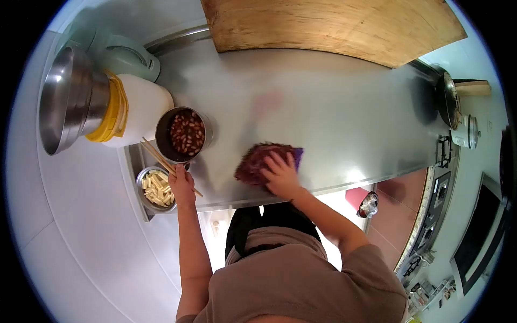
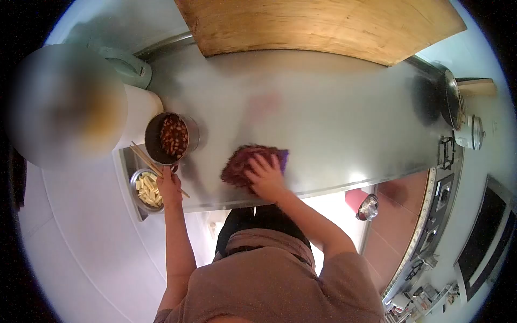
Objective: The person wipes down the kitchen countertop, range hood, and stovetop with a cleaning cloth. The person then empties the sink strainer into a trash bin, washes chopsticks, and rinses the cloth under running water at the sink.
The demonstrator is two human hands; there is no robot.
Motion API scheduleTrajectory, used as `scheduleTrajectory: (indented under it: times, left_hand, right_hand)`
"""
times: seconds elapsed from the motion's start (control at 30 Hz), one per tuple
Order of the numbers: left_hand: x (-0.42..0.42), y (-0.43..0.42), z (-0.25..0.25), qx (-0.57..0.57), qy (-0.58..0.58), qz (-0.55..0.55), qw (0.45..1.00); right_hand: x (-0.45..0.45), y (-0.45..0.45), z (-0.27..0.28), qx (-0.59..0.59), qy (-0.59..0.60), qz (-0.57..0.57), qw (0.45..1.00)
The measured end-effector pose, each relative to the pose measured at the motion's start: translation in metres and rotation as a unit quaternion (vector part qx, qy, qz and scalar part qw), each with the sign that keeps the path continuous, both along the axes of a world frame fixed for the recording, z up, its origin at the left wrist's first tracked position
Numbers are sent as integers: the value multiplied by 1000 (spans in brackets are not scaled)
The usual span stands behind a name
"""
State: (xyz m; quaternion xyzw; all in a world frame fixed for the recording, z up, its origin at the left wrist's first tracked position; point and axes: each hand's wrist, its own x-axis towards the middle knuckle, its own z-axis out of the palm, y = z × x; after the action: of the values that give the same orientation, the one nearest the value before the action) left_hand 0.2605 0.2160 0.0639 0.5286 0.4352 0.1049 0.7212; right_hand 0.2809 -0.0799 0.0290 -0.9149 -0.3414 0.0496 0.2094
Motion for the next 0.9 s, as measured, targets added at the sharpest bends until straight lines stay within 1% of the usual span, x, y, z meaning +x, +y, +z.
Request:
scheduleTrajectory:
  times: [0.03, 0.07, 0.13, 0.17, 0.2, 0.23, 0.3, 0.37, 0.43, 0.47, 0.5, 0.53, 0.57, 0.63, 0.67, 0.7, 0.73, 0.77, 0.8, 0.83, 0.9]
  left_hand:
    - [-2, 0, 1, -1, -6, -8, 1000]
    - [-3, 0, 2, -1, -6, -8, 1000]
    - [-4, 1, 3, 11, 34, -23, 999]
    - [-4, 1, 3, 13, 34, -22, 999]
    - [-4, 0, 3, 16, 53, -4, 998]
    - [-5, -1, 4, 19, 72, 11, 997]
    - [-6, -6, 6, 25, 68, 16, 997]
    - [-4, -12, 9, 31, 63, 21, 997]
    - [-6, -18, 13, 70, 84, 75, 991]
    - [-9, -19, 14, 71, 85, 75, 991]
    - [-15, -20, 16, 97, 82, 61, 990]
    - [-21, -20, 17, 123, 80, 48, 988]
    - [-26, -21, 19, 126, 83, 46, 987]
    - [-36, -28, 24, 189, 69, 56, 978]
    - [-41, -32, 29, 211, 66, 59, 974]
    - [-43, -40, 42, 192, 69, 65, 977]
    - [-47, -45, 51, 174, 72, 72, 979]
    - [-53, -49, 53, 176, 77, 72, 979]
    - [-57, -53, 55, 174, 78, 74, 979]
    - [-61, -57, 56, 171, 77, 76, 979]
    - [-67, -66, 57, 166, 78, 73, 980]
  right_hand:
    - [5, -22, 3, -54, 8, -8, 998]
    - [14, -45, 4, -62, -11, -37, 997]
    - [44, -87, -1, -67, -61, -130, 987]
    - [63, -102, -3, -99, -83, -176, 976]
    - [84, -109, 2, -149, -54, -242, 957]
    - [105, -114, -2, -148, -76, -288, 943]
    - [139, -94, -12, -193, -77, -404, 891]
    - [155, -57, -18, -193, -89, -440, 873]
    - [159, -12, -13, -146, -94, -402, 899]
    - [164, 10, -14, -108, -90, -362, 922]
    - [171, 33, -15, -70, -83, -321, 941]
    - [181, 55, 4, -86, -14, -280, 956]
    - [192, 76, 19, -101, 55, -237, 965]
    - [210, 112, -13, -17, -103, -188, 977]
    - [224, 129, -14, -15, -93, -147, 985]
    - [238, 143, -12, -11, -82, -105, 991]
    - [248, 153, -15, -10, -76, -104, 992]
    - [257, 161, -17, -8, -69, -53, 996]
    - [259, 163, -19, -8, -63, -3, 998]
    - [258, 159, -20, -8, -62, -2, 998]
    - [257, 149, -21, -36, -63, 95, 993]
